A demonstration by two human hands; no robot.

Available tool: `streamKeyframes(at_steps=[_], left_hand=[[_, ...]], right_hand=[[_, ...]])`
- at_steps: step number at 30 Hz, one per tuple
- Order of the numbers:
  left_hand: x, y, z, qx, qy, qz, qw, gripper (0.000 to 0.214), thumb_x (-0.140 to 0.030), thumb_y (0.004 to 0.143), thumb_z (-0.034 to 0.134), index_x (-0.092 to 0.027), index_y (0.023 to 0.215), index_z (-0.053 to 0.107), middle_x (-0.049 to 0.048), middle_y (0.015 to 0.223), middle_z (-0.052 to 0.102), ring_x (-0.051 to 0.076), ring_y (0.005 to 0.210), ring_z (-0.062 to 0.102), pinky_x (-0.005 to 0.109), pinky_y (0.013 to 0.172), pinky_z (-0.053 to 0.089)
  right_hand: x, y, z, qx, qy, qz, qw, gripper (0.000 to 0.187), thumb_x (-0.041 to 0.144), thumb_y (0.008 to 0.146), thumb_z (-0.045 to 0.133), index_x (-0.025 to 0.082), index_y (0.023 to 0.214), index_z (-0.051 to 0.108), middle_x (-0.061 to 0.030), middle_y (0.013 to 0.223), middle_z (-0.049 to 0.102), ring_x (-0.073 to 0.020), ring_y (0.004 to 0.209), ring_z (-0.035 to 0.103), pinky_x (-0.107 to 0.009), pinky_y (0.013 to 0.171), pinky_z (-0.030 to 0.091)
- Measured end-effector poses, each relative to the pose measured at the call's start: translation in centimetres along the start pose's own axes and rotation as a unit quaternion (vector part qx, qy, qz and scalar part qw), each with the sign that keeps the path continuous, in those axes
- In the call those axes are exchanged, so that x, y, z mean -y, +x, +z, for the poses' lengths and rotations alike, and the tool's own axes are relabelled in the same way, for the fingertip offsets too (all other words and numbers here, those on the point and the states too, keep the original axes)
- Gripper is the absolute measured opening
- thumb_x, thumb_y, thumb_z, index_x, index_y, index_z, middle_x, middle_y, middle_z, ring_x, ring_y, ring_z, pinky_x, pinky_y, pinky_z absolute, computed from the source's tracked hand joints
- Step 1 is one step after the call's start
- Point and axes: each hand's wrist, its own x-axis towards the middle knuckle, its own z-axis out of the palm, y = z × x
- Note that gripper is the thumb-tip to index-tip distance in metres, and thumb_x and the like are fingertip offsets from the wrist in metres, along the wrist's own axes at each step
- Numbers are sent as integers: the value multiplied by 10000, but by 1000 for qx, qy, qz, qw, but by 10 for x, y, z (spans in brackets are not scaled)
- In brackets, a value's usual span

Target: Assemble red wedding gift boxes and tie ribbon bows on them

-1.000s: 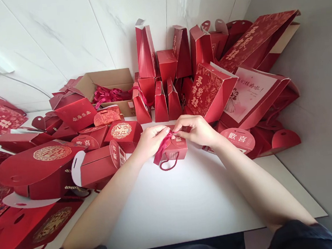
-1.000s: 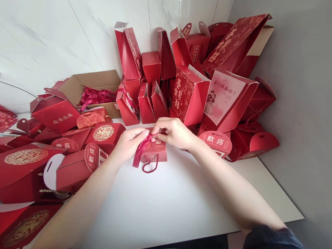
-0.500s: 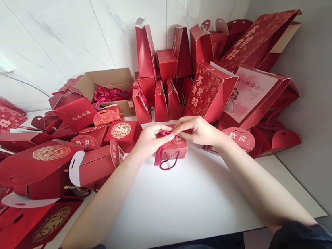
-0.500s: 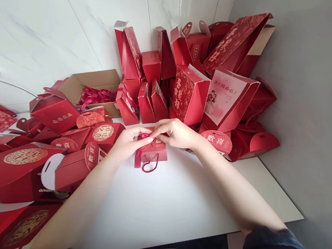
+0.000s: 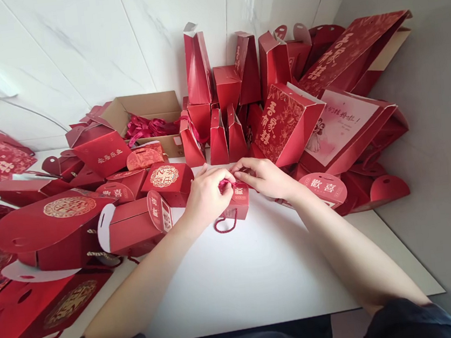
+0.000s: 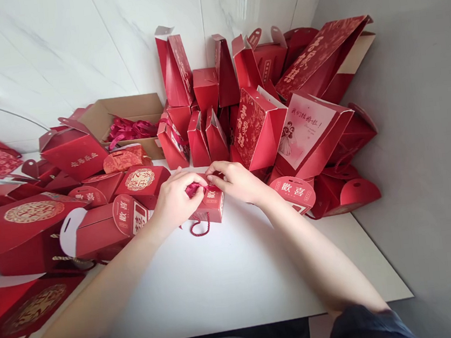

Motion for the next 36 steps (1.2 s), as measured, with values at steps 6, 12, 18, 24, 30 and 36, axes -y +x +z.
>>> streamKeyframes(at_steps=[6,12,18,24,30,36], left_hand=[[4,-6,9,-65,30,45,996,161,-65,833,576,-200,868,656,11,885,634,148,818,605,292,799,502],[8,-12,5,-99,-20,64,993,107,-100,867,583,-188,850,641,13,856,591,118,804,619,227,730,517],[6,-22,-6,-83,-12,71,994,125,-69,825,605,-190,811,635,25,952,546,130,871,615,255,783,523],[4,-27,-2,-149,37,74,985,88,-116,819,641,-190,771,641,23,903,557,141,833,610,291,786,504],[-2,-31,-1,-174,184,37,967,126,-237,787,716,-197,758,599,19,796,602,187,799,601,343,773,421],[-11,-35,-9,-98,217,-78,968,305,-378,780,719,-196,648,512,-5,640,577,185,686,539,367,743,352]], right_hand=[[-1,0,0,4,1,-26,1000,184,217,924,521,200,948,702,-50,969,660,-174,905,621,-308,856,461],[-5,1,5,1,80,29,996,188,321,893,598,220,956,743,-54,994,618,-180,934,615,-337,885,468],[6,-1,3,61,147,64,985,224,386,851,637,186,865,735,-37,916,676,-165,810,620,-314,775,470],[9,-1,4,71,182,60,979,263,412,838,631,181,827,757,-42,895,704,-181,820,639,-306,743,483],[6,0,10,46,226,100,968,252,398,739,742,174,849,780,-56,874,743,-187,767,660,-302,710,511],[12,-2,11,29,180,152,971,205,358,756,724,173,836,758,-40,760,726,-157,627,644,-283,612,521]])
